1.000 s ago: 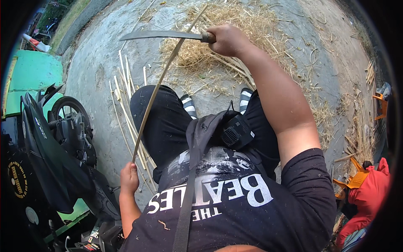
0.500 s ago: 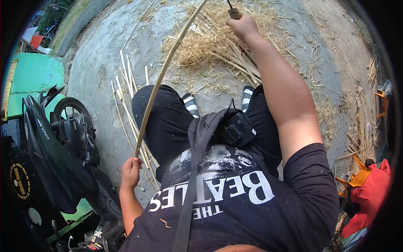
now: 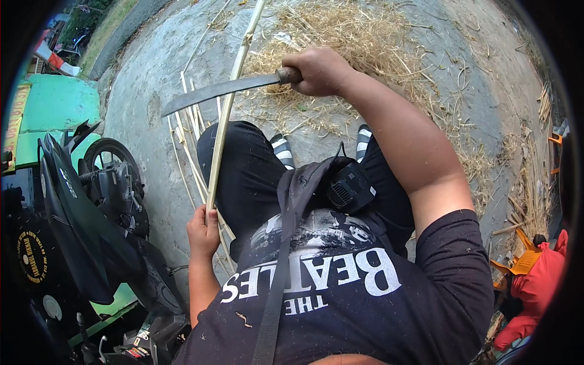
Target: The person shaves a bamboo strip using a machete.
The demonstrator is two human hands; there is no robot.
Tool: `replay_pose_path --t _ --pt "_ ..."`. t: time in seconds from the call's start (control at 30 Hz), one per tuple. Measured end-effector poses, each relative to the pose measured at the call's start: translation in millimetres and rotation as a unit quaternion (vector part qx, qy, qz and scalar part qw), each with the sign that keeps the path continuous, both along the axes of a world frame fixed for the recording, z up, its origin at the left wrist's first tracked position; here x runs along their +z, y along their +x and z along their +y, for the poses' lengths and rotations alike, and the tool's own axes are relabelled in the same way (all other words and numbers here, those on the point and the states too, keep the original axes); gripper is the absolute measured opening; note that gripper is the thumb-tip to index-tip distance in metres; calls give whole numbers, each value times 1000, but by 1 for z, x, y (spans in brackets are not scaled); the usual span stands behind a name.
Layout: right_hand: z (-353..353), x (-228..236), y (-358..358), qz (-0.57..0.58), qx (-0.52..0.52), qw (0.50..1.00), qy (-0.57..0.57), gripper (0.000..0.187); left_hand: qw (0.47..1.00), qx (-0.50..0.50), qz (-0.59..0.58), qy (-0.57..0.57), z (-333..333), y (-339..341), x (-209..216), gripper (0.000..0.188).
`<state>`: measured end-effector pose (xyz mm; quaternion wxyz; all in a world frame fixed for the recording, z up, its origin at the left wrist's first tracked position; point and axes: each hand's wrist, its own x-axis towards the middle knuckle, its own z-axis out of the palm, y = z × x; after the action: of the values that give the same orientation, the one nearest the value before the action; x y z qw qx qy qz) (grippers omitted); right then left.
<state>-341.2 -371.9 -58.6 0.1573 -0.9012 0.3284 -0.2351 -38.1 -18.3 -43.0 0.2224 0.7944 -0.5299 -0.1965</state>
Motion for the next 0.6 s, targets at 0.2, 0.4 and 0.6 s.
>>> replay_pose_path --t 0.2,0.4,0.6 --pt "-6 -10 6 98 -32 994 25 15 997 -70 -35 -28 2 5 0 43" --pt "-26 -6 -24 94 -157 974 131 17 996 -78 -50 9 -10 2 3 38" --pt "-8 8 -1 103 25 994 -27 15 997 -63 -34 -11 -5 5 -5 35"
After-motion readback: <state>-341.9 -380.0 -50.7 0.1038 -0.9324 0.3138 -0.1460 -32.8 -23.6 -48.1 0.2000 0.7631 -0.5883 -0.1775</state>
